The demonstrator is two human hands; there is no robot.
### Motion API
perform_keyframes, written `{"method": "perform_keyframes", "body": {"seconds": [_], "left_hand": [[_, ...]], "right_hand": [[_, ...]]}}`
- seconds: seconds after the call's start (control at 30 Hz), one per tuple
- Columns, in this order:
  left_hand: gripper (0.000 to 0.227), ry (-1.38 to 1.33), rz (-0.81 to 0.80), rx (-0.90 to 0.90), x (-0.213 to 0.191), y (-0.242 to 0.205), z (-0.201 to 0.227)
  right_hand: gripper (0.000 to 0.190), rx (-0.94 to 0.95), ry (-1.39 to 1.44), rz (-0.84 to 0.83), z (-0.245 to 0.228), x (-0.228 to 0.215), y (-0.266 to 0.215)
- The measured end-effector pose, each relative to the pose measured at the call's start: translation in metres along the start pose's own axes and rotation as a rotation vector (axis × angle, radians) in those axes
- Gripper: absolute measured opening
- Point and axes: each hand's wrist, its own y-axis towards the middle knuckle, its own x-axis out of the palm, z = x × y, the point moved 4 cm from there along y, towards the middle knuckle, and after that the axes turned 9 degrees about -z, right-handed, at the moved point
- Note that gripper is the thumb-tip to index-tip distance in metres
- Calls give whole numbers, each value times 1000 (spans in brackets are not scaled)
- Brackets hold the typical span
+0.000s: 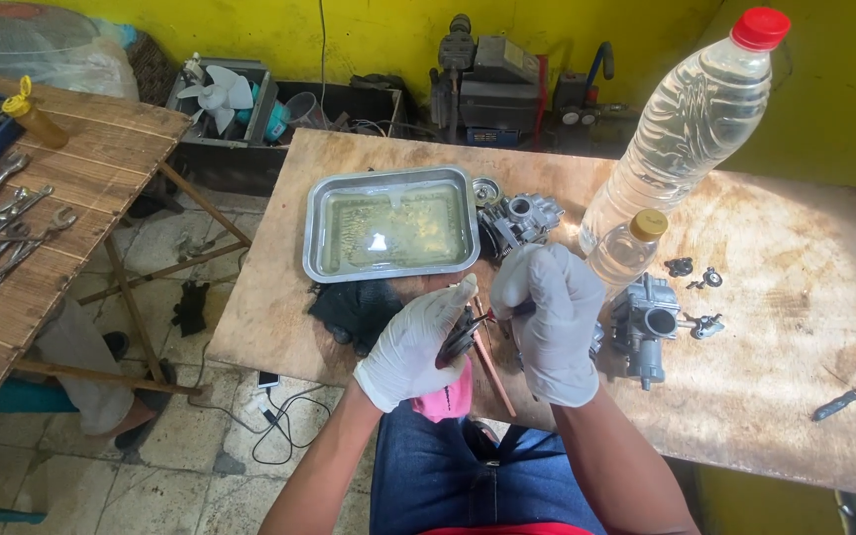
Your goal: The person uses a screwdriver to disassemble a carburetor held in their left hand, removing small screws and components. They place the removed parts on the workbench next to other carburetor pieces and a tray of liquid.
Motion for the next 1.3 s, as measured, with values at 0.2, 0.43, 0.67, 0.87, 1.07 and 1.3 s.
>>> {"method": "perform_keyframes", "body": {"seconds": [0.2, 0.43, 0.67, 0.87, 1.07, 1.3], "left_hand": [[98, 44, 1, -1, 7, -4, -7], [98, 72, 3, -4, 14, -7, -12], [96, 88, 9, 23, 16, -8, -15], [91, 108, -2, 32, 11, -7, -12], [94, 52, -29, 13, 11, -7, -15], [76, 44, -21, -48, 25, -5, -25]], "right_hand": [[46, 40, -105, -29, 10, 2, 1], [45, 59, -176, -33, 7, 7, 4], [45, 95, -205, -37, 12, 6, 7], [44, 117, -223, -28, 14, 6, 7], [41, 111, -292, 43, 19, 10, 7], [36, 216, -453, 25, 29, 16, -5]]}}
